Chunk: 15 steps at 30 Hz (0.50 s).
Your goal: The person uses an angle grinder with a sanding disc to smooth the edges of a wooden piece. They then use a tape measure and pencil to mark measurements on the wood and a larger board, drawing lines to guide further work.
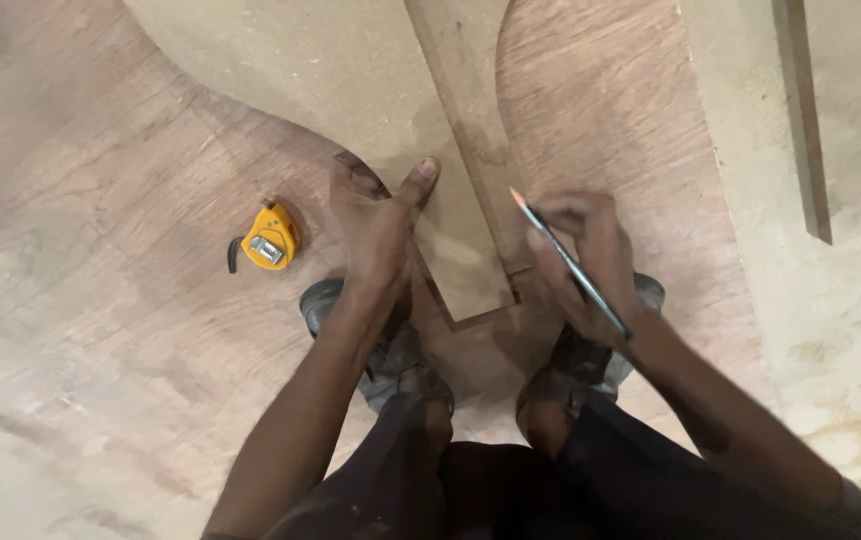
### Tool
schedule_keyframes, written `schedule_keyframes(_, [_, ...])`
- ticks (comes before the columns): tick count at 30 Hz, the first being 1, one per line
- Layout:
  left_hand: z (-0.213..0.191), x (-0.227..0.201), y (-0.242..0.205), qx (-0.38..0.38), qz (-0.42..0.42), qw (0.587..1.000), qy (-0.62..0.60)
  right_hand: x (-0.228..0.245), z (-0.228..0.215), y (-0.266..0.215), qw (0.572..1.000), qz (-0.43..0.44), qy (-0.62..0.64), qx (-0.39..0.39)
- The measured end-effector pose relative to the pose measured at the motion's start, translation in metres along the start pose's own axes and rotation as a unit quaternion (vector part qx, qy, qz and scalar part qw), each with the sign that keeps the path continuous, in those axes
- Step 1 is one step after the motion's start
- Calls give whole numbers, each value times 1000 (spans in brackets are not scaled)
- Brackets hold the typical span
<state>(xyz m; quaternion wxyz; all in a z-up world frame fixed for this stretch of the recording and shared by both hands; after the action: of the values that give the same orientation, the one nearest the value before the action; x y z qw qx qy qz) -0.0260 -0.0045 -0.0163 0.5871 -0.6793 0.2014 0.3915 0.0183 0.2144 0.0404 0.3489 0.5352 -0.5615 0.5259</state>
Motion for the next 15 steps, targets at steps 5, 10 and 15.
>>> schedule_keyframes(5, [0,-5,-3,0,-24,1000,11,1,14,57,994,-57,-87,-12])
schedule_keyframes(10, [1,-7,-4,1,6,1000,8,8,22,86,990,-109,-70,-47])
schedule_keyframes(15, [3,-9,-3,0,-17,1000,-6,7,25,92,989,-129,-68,-24])
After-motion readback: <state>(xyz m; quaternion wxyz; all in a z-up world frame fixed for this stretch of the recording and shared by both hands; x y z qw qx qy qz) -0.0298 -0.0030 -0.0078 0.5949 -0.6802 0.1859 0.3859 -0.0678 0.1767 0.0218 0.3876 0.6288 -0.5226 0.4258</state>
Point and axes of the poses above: each hand's wrist, its own y-axis towards the middle knuckle, its own z-axis out of the palm, x = y × z, the point moved 3 cm from there along y, towards the middle knuckle, and after that the axes turned 8 degrees about y, right-handed, at the moved point
